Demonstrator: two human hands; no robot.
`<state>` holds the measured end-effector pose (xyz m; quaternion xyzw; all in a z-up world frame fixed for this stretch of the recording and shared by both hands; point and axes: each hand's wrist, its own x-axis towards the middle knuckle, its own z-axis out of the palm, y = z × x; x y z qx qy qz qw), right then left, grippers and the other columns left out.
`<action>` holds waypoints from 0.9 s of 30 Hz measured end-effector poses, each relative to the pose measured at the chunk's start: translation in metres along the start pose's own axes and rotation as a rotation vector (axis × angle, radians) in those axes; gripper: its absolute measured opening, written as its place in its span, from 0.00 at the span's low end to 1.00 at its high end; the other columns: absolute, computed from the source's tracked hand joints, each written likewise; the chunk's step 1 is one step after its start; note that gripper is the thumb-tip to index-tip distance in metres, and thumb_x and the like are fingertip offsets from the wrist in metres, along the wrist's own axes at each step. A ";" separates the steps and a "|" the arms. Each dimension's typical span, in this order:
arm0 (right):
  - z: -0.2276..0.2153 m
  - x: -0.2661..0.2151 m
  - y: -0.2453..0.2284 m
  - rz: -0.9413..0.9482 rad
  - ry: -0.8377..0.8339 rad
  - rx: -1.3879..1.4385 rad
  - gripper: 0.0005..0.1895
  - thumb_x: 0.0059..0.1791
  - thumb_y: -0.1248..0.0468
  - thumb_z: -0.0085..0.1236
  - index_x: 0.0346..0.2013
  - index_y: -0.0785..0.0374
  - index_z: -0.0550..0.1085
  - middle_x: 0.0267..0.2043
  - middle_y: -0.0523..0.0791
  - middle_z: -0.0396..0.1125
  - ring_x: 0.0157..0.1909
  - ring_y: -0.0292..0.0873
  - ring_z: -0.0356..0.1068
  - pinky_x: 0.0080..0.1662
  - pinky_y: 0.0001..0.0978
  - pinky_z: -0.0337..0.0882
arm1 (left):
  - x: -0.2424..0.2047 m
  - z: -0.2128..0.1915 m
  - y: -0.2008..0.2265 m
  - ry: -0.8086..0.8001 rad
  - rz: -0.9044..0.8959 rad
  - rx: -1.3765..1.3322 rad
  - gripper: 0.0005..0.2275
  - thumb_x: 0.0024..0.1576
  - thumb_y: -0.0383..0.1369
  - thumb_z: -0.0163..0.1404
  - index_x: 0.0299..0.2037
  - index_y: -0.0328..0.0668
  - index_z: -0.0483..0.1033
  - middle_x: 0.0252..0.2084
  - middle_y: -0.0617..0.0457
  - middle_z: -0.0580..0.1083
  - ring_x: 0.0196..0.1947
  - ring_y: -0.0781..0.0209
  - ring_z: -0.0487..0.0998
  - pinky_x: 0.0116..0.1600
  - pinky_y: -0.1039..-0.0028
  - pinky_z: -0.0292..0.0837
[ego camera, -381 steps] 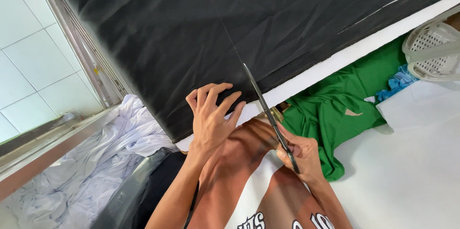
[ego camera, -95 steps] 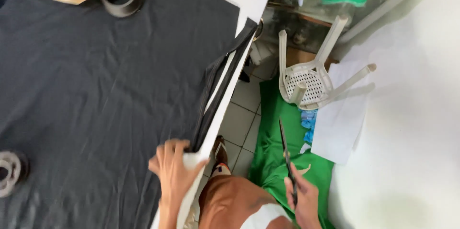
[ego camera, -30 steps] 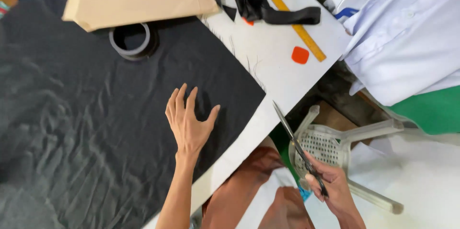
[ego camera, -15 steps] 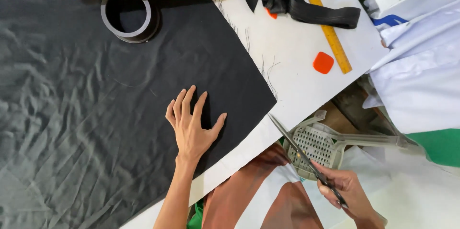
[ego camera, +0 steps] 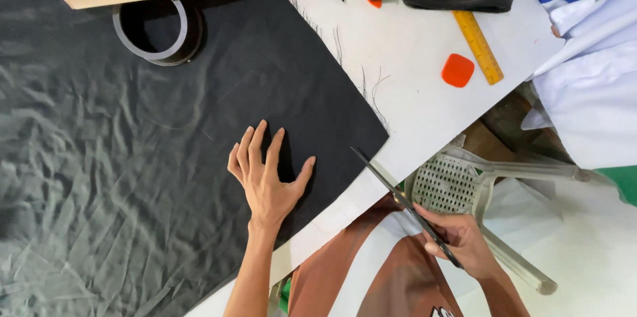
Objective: The person uses large scissors to cut a piece of black fabric laid out on a white table, following a marked line. The person cuts along the edge and then makes internal cuts to separate a section of the fabric.
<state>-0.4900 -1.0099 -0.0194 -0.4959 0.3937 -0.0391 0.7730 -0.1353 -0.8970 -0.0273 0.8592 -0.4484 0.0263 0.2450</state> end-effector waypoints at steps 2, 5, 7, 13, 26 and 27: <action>0.008 0.004 -0.006 -0.044 -0.005 0.053 0.36 0.44 0.63 0.69 0.65 0.69 0.70 0.21 0.40 0.63 0.24 0.35 0.56 0.29 0.25 0.57 | 0.000 0.000 -0.001 -0.010 -0.001 0.007 0.25 0.55 0.51 0.61 0.56 0.46 0.77 0.65 0.45 0.69 0.67 0.45 0.68 0.70 0.50 0.54; 0.007 0.006 0.000 -0.031 0.014 0.005 0.37 0.43 0.63 0.69 0.66 0.66 0.69 0.24 0.40 0.66 0.26 0.35 0.57 0.30 0.25 0.59 | -0.001 -0.001 -0.001 -0.025 -0.013 -0.011 0.25 0.55 0.50 0.62 0.57 0.46 0.77 0.66 0.45 0.68 0.68 0.45 0.66 0.71 0.50 0.53; 0.008 0.008 0.001 -0.009 0.026 -0.005 0.37 0.43 0.66 0.68 0.67 0.67 0.69 0.24 0.40 0.63 0.25 0.35 0.53 0.28 0.26 0.53 | -0.002 -0.001 -0.001 -0.028 -0.021 -0.010 0.25 0.55 0.50 0.61 0.57 0.46 0.76 0.66 0.46 0.68 0.68 0.45 0.66 0.70 0.50 0.53; 0.005 0.008 0.002 0.017 0.061 -0.071 0.36 0.43 0.69 0.66 0.66 0.66 0.70 0.24 0.38 0.62 0.25 0.34 0.49 0.28 0.25 0.49 | -0.002 0.000 -0.002 -0.026 -0.012 -0.017 0.25 0.56 0.50 0.61 0.58 0.46 0.76 0.66 0.46 0.68 0.68 0.45 0.66 0.71 0.50 0.52; 0.003 -0.008 -0.012 0.089 0.059 -0.206 0.37 0.43 0.67 0.66 0.68 0.64 0.67 0.22 0.40 0.61 0.25 0.36 0.55 0.30 0.27 0.58 | -0.003 0.000 -0.003 -0.038 -0.018 -0.023 0.25 0.56 0.50 0.62 0.57 0.46 0.76 0.66 0.46 0.68 0.69 0.45 0.66 0.71 0.49 0.51; 0.003 -0.007 -0.012 0.090 0.059 -0.205 0.37 0.43 0.67 0.66 0.68 0.64 0.67 0.22 0.40 0.61 0.25 0.36 0.55 0.30 0.27 0.58 | -0.003 0.000 -0.004 -0.039 -0.018 -0.022 0.25 0.56 0.50 0.62 0.57 0.46 0.76 0.66 0.46 0.68 0.69 0.45 0.66 0.71 0.49 0.51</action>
